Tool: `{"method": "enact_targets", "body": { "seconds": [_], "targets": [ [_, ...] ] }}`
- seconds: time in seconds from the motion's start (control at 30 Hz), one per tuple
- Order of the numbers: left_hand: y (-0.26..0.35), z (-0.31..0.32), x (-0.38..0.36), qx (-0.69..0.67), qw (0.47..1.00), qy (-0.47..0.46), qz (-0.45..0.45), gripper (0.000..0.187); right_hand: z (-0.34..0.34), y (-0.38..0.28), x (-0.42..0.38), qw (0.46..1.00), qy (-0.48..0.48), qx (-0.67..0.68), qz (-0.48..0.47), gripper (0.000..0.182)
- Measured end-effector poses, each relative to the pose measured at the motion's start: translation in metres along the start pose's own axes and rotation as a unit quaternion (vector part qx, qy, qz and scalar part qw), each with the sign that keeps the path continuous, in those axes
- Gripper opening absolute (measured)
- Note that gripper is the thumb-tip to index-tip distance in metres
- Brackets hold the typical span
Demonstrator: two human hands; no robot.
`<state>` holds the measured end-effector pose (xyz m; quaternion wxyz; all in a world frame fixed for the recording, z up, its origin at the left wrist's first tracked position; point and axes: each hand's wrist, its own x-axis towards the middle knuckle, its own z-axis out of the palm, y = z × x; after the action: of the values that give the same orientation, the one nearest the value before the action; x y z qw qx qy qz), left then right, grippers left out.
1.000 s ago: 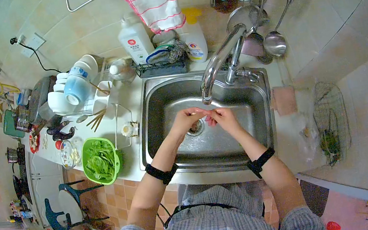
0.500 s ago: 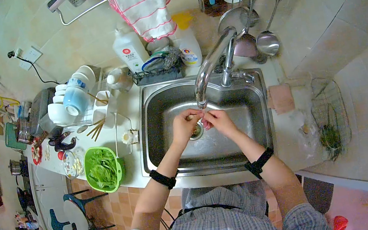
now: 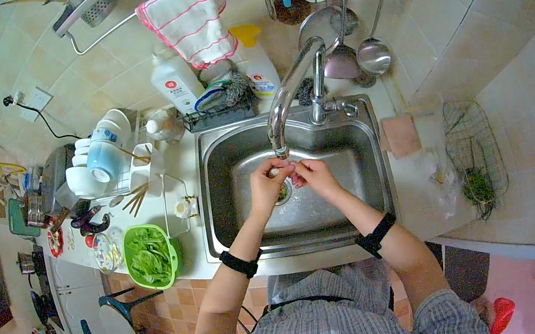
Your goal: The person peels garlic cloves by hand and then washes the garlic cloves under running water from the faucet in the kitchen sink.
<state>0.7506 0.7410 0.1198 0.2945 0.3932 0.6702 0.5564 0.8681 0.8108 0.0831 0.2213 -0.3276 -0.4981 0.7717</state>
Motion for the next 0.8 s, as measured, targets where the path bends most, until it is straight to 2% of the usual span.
{"method": "enact_targets", "body": {
  "seconds": [0.07,0.17,0.4,0.6,0.67,0.7,0.77,0.8],
  "targets": [
    [0.005,-0.003,0.000,0.057,0.998,-0.022,-0.027,0.016,-0.004,0.007,0.004,0.997,0.000,-0.055,-0.047,0.023],
    [-0.002,-0.007,0.002,0.083,0.995,-0.054,-0.029,0.016,-0.009,0.011,0.007,0.992,-0.007,-0.106,-0.067,0.021],
    [0.005,-0.011,0.004,0.073,0.995,-0.058,-0.047,0.017,-0.009,0.004,0.010,0.993,-0.034,-0.103,-0.051,0.021],
    [-0.016,-0.016,0.011,0.013,0.992,-0.117,-0.042,0.017,-0.012,0.001,0.008,0.995,-0.082,-0.037,0.052,0.020],
    [-0.027,-0.018,0.015,-0.027,0.987,-0.155,-0.029,0.017,-0.014,0.004,0.006,0.983,-0.130,0.083,0.102,0.018],
    [-0.023,-0.020,0.014,-0.027,0.987,-0.156,-0.030,0.017,-0.013,0.003,0.006,0.983,-0.129,0.083,0.102,0.018],
    [-0.014,-0.023,0.013,-0.073,0.975,-0.190,-0.092,0.016,-0.012,0.001,0.004,0.971,-0.149,0.118,0.147,0.019],
    [-0.013,-0.025,0.013,-0.073,0.975,-0.191,-0.093,0.016,-0.010,0.000,0.004,0.971,-0.148,0.118,0.147,0.019]
  ]
}}
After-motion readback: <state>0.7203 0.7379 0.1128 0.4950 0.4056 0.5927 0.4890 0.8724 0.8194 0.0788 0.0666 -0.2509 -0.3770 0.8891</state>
